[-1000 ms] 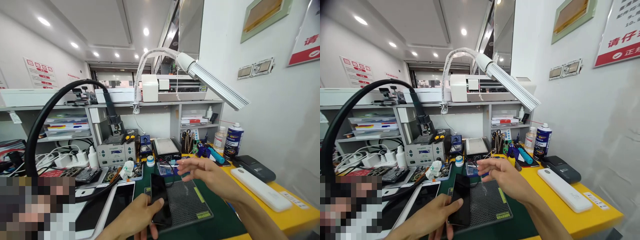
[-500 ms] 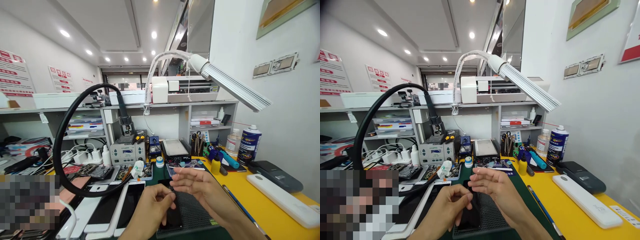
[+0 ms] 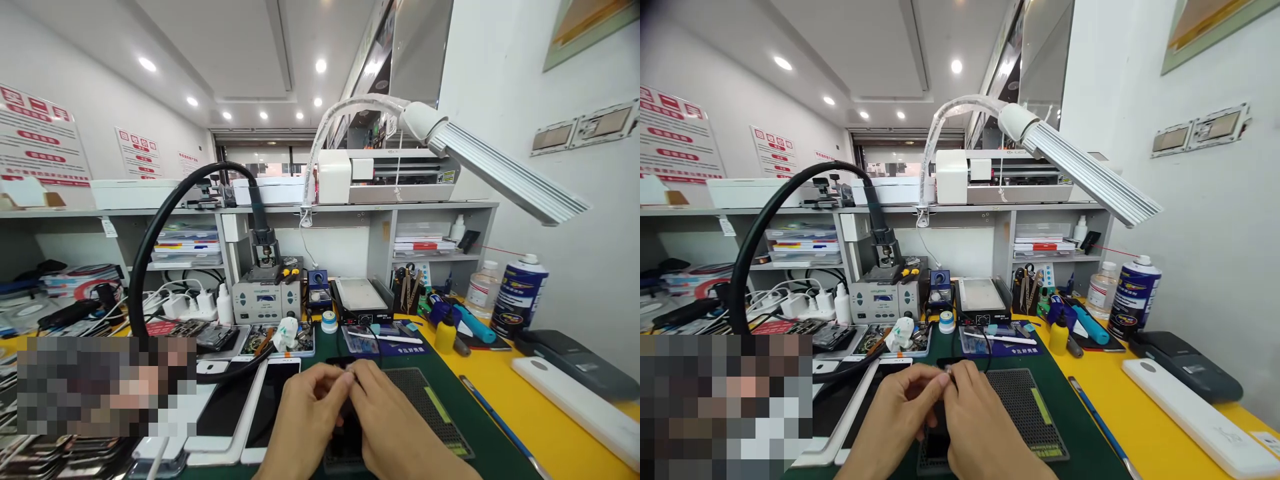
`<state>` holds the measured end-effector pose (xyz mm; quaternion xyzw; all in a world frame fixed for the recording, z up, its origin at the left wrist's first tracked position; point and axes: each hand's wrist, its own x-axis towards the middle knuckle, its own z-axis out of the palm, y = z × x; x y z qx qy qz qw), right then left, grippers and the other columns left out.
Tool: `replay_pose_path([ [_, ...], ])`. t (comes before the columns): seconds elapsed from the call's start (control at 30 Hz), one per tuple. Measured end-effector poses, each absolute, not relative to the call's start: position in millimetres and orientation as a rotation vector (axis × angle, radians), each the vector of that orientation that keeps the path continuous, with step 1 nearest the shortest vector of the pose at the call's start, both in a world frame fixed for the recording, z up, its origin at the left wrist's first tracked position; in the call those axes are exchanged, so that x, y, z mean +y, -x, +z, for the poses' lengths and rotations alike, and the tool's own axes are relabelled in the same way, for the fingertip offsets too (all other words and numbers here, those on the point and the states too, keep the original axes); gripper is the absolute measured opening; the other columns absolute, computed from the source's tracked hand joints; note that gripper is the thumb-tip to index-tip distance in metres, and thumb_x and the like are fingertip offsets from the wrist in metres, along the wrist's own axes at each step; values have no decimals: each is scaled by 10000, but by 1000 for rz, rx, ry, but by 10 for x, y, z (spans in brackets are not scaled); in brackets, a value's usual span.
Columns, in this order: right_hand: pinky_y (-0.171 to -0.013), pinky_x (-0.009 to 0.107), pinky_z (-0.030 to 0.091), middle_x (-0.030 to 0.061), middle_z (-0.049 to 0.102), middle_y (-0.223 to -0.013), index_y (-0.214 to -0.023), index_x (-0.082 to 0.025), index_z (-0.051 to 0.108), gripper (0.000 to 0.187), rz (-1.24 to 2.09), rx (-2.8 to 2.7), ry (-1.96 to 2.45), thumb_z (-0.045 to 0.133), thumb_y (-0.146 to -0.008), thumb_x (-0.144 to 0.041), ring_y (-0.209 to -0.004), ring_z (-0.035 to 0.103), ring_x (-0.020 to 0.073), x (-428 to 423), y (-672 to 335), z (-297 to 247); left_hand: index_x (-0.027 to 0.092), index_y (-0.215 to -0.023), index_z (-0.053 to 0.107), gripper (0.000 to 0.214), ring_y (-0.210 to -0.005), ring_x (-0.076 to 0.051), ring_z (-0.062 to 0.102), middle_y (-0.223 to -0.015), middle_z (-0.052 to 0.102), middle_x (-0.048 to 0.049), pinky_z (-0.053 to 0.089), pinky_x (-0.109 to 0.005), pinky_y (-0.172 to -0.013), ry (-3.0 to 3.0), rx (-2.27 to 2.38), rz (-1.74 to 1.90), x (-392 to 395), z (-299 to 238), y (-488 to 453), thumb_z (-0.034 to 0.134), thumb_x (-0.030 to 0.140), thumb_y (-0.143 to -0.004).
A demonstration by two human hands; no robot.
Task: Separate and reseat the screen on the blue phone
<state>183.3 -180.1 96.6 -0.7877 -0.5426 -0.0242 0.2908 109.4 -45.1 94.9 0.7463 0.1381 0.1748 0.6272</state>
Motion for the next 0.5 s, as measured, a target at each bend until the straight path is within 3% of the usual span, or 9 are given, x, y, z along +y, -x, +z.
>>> replay_pose_path([
  [0.1, -924, 489, 496, 143, 599, -1128, -1172, -143, 629, 476, 25, -1409, 2049, 414, -784, 29, -1044, 562, 302, -1874, -1846, 1050, 105, -792, 696, 425, -441, -97, 489, -535, 579, -11, 382, -180, -418, -1724, 319, 437, -396, 910, -1059, 604, 511, -875],
  [0.23, -1016, 392, 499, 88, 632, -1263, -1386, -247, 518, 396, 197, -1053, 1928, 394, -1010, -257, -1168, 596, 231, -1948, -1859, 1139, 92, -802, 689, 449, -389, -92, 477, -540, 601, -27, 364, -184, -381, -1609, 278, 384, -399, 904, -1025, 619, 532, -858],
  [0.33, -1091, 399, 449, 84, 593, -1379, -1404, -251, 537, 424, 146, -1099, 1873, 417, -1017, -375, -1279, 542, 254, -1911, -1828, 1053, 81, -865, 694, 478, -464, -146, 575, -607, 646, -67, 467, -233, -426, -1454, 172, 291, -456, 951, -1012, 607, 551, -858],
  [0.5, -1122, 399, 418, 49, 543, -1452, -1410, -322, 546, 412, 69, -1195, 1659, 402, -1025, -349, -1336, 500, 262, -1881, -1751, 809, 74, -853, 699, 433, -587, -171, 667, -756, 716, -134, 541, -256, -529, -1211, 69, 173, -476, 966, -940, 619, 499, -877],
])
